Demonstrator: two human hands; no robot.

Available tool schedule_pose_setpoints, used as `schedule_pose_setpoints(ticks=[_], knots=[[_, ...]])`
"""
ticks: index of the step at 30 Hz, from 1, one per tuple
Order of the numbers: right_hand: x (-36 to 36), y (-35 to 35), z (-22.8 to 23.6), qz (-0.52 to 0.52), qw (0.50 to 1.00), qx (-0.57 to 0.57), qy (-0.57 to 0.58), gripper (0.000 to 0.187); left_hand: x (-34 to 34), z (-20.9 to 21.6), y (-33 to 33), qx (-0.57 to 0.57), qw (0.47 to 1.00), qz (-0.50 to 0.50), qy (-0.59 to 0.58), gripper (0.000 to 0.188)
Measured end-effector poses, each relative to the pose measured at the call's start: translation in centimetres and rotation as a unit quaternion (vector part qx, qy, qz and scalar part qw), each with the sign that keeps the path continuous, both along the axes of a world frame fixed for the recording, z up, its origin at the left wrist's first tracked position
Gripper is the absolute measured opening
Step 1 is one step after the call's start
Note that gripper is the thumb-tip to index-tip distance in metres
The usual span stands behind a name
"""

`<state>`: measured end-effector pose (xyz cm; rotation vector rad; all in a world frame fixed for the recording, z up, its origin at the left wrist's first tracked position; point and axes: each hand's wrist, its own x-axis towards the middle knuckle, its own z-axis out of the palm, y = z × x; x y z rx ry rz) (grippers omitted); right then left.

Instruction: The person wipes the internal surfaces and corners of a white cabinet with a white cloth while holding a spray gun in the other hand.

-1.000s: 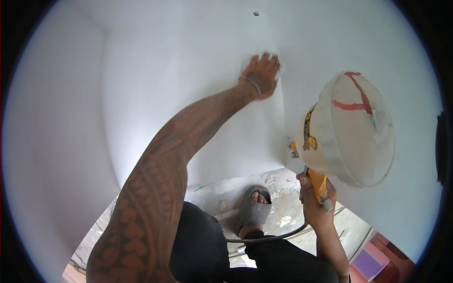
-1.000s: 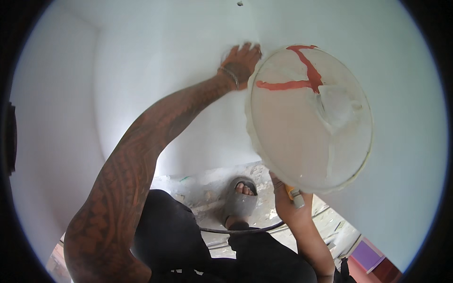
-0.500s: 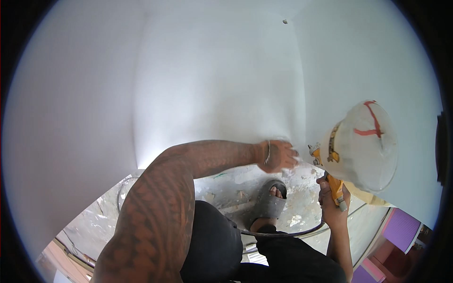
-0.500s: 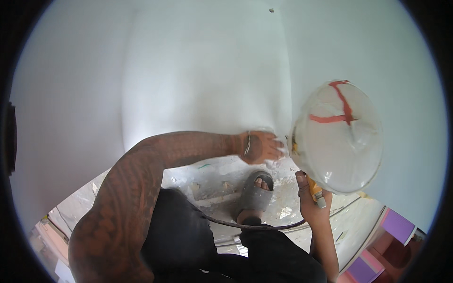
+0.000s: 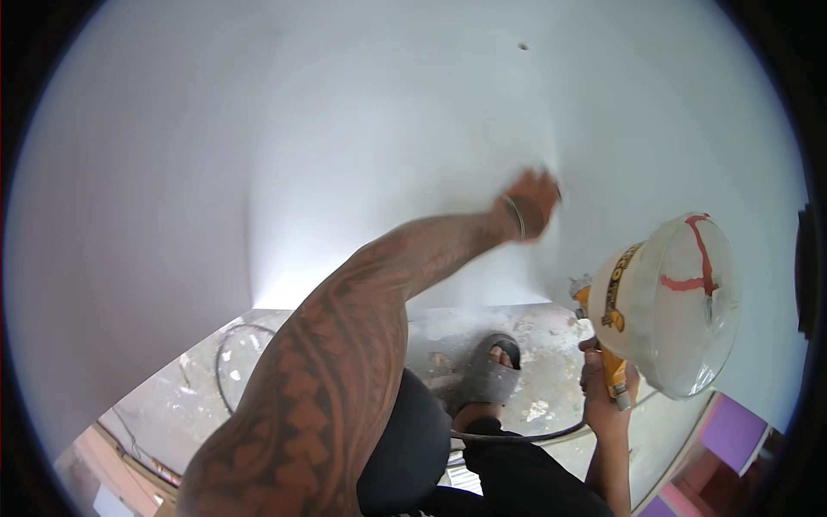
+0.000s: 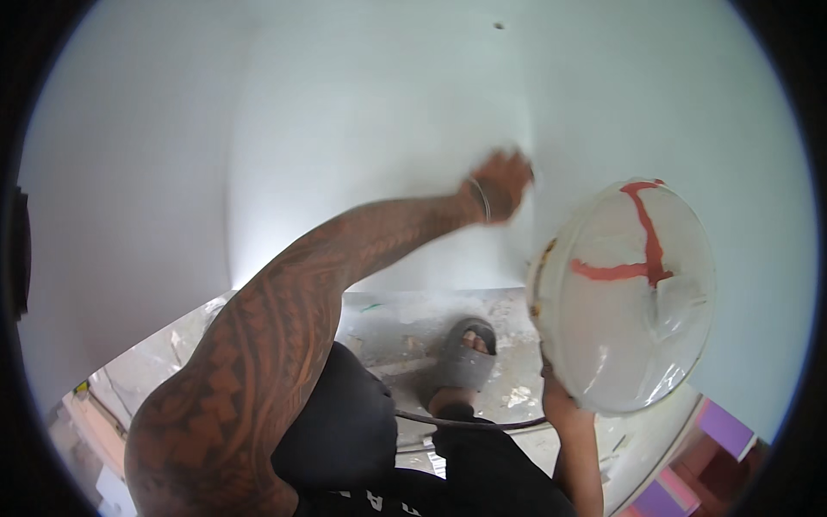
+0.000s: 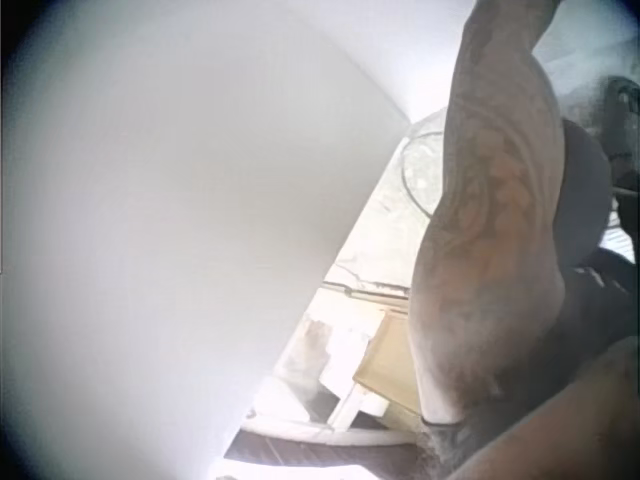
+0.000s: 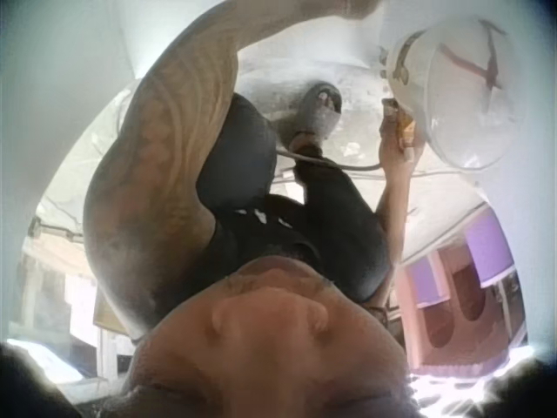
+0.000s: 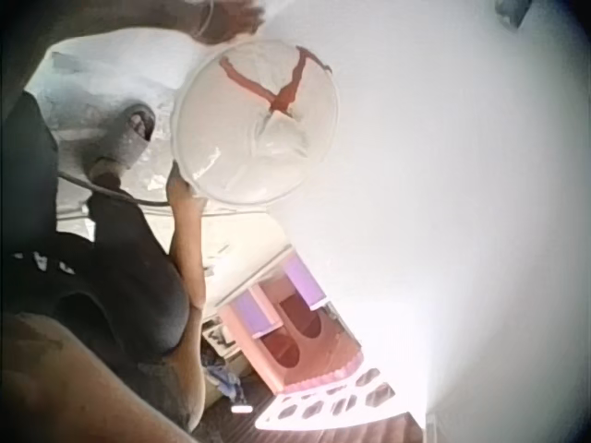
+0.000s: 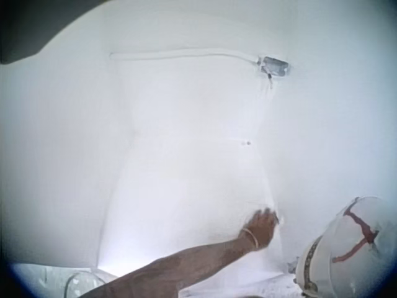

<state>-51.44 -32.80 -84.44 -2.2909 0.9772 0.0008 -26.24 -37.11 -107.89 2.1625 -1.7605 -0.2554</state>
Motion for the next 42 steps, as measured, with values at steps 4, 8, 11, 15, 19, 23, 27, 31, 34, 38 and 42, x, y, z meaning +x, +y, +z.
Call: schedule_pose_setpoints(ticks=[4, 8, 11, 15, 19, 23, 27, 31, 34, 38, 42], knots=[[2.7, 0.1, -1.1, -0.057, 0.991, 0.116, -0.021, 0.022, -5.2, -1.9, 10.7, -0.121, 0.984, -0.132, 0.004, 0.041], [5.3, 0.8, -2.2, 0.066, 0.986, 0.144, -0.057, 0.019, -0.9, 0.0, 20.4, -0.079, 0.995, -0.017, 0.049, 0.054], [6.2, 1.2, -3.1, 0.162, 0.978, 0.130, -0.040, 0.014, 4.8, 2.5, 28.8, -0.006, 0.959, 0.282, 0.008, 0.056], [10.3, 3.8, -2.5, 0.158, 0.962, 0.212, -0.063, 0.013, 6.5, 2.4, 39.8, 0.003, 0.851, 0.520, -0.078, 0.058], [14.6, 5.3, -1.0, 0.162, 0.932, 0.309, 0.096, 0.009, -0.3, 3.4, 42.0, 0.072, 0.845, 0.520, -0.102, 0.062], [13.7, 6.1, -3.1, 0.295, 0.888, 0.337, -0.105, 0.019, -3.9, 4.1, 38.1, 0.143, 0.938, 0.306, 0.075, 0.067], [13.9, 5.9, -0.5, 0.302, 0.896, 0.326, -0.006, 0.022, -1.2, 6.7, 31.9, 0.054, 0.988, 0.122, 0.075, 0.059], [12.8, 6.8, 0.4, 0.211, 0.923, 0.318, -0.053, 0.019, -1.6, 5.3, 28.4, 0.083, 0.990, 0.086, 0.071, 0.053], [12.0, 6.4, 1.1, 0.167, 0.934, 0.315, 0.001, 0.019, -2.8, 4.8, 32.9, 0.034, 0.993, 0.111, 0.006, 0.053], [11.9, 6.4, 2.8, 0.228, 0.906, 0.356, 0.019, 0.020, -3.5, 6.2, 40.2, 0.108, 0.966, 0.234, -0.004, 0.044], [13.7, 7.2, 5.4, 0.301, 0.867, 0.389, -0.072, 0.021, -3.5, 13.7, 44.1, 0.163, 0.794, 0.487, 0.325, 0.044]])
